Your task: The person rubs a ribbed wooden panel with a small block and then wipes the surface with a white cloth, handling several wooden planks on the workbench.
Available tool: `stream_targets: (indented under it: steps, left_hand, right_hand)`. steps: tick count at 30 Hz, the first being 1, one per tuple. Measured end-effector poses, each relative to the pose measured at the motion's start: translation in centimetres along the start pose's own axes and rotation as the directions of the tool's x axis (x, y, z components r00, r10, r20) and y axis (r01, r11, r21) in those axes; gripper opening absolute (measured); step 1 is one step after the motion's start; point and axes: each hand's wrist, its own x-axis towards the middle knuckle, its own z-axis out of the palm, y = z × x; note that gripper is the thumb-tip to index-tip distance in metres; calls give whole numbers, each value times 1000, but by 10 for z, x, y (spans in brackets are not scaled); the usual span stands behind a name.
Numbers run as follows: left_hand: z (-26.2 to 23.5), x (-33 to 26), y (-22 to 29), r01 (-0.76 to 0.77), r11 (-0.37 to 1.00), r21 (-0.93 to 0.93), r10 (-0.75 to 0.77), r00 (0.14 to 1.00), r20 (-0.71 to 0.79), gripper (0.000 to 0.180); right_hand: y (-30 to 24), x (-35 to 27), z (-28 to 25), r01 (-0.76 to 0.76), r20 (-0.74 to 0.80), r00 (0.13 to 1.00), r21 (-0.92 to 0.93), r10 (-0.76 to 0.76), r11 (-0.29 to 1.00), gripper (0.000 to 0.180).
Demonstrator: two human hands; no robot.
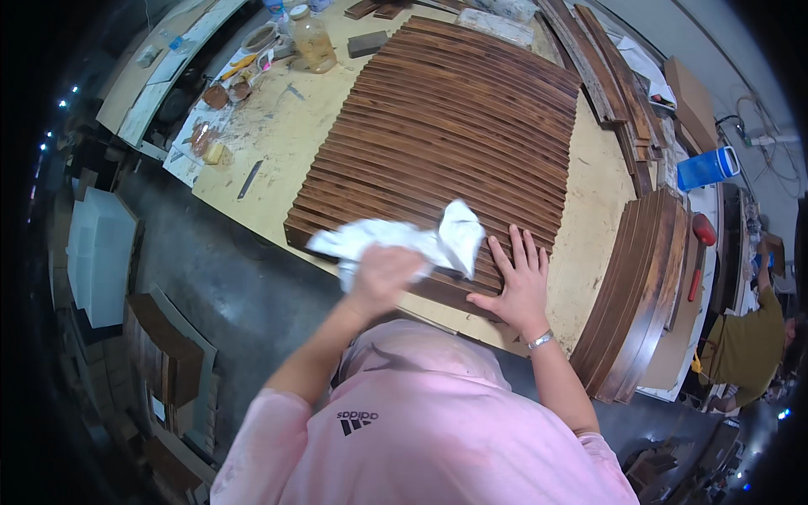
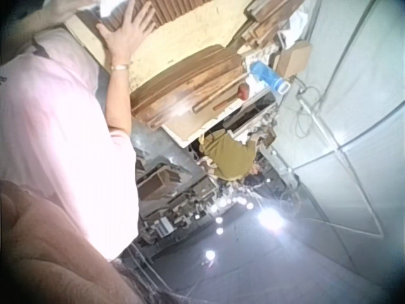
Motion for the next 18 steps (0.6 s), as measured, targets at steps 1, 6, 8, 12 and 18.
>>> stream_targets:
  steps: [1,6,8,12,18]
  left_hand:
    - [-21,-7,-19,36,999,39,-36,999,-21,36]
    - [-42,-36,-41,340,919,198,-302,932,-200,42]
    - [4,-34,-4,303,950,80,-288,945,-155,42]
    - [-4,-24,4,13,998,65,-18,997,70,38]
    - [-99,-31,-66,277,936,215,-284,959,3,38]
  right_hand:
    - [-1,1,0,7,4,1000,0,-7,1000,108]
    - [-3,1,-1,9,-12,1000,27,-9,1000,107]
    - [-2,2,-2,-3,-16,1000,14,3,1000,107]
    - [-1,-1,1,-3,-15,1000,9,3,1000,108]
    - [1,-3,0,-10,-18,1000,26,11,1000,106]
